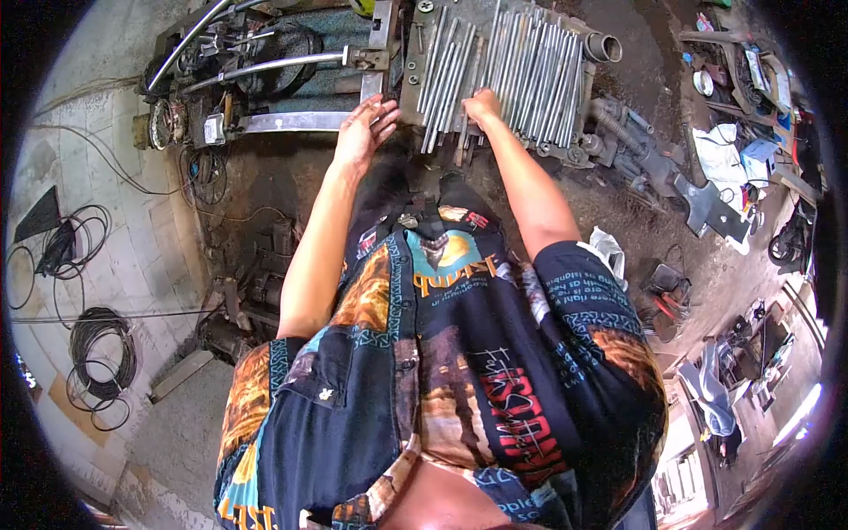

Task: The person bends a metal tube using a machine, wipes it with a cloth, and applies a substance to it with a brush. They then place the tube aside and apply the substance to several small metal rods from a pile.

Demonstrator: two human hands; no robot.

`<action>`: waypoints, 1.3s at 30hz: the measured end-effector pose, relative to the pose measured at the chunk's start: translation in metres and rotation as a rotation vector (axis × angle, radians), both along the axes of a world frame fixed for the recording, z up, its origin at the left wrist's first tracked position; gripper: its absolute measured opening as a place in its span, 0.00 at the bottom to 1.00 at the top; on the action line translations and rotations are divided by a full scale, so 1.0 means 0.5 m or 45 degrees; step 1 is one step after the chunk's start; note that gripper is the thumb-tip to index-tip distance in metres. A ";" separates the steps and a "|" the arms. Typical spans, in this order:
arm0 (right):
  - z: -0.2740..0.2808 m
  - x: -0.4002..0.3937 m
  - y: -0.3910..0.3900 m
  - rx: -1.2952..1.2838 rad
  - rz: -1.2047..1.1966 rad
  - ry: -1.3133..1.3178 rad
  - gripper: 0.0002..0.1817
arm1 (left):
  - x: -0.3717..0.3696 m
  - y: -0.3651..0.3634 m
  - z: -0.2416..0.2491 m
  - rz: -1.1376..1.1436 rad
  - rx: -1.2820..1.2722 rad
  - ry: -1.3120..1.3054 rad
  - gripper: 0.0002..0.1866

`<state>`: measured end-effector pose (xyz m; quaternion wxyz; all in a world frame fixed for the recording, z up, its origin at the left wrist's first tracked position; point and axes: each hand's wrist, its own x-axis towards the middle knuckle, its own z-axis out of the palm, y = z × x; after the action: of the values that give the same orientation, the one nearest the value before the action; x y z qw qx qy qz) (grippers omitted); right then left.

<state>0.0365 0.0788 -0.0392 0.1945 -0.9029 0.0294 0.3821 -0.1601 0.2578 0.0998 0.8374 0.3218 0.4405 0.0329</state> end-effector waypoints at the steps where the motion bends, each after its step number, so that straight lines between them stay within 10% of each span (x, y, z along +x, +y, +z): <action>1: -0.016 0.000 0.001 -0.039 0.083 -0.073 0.18 | -0.008 -0.003 0.001 -0.005 0.004 0.029 0.20; 22: 0.025 -0.014 0.025 -0.038 -0.045 -0.142 0.19 | -0.012 -0.042 -0.024 -0.248 -0.015 0.136 0.21; 28: -0.034 -0.035 -0.003 0.174 -0.051 -0.524 0.15 | -0.010 -0.027 -0.032 -0.194 0.000 0.101 0.21; 39: 0.068 -0.155 0.050 0.521 0.095 -0.264 0.13 | -0.082 0.034 -0.062 0.172 0.028 -0.012 0.21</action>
<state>-0.0410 0.1040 -0.0054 0.3613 -0.8796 -0.1021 0.2920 -0.2013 0.2746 0.0686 0.8317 0.3005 0.4570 0.0959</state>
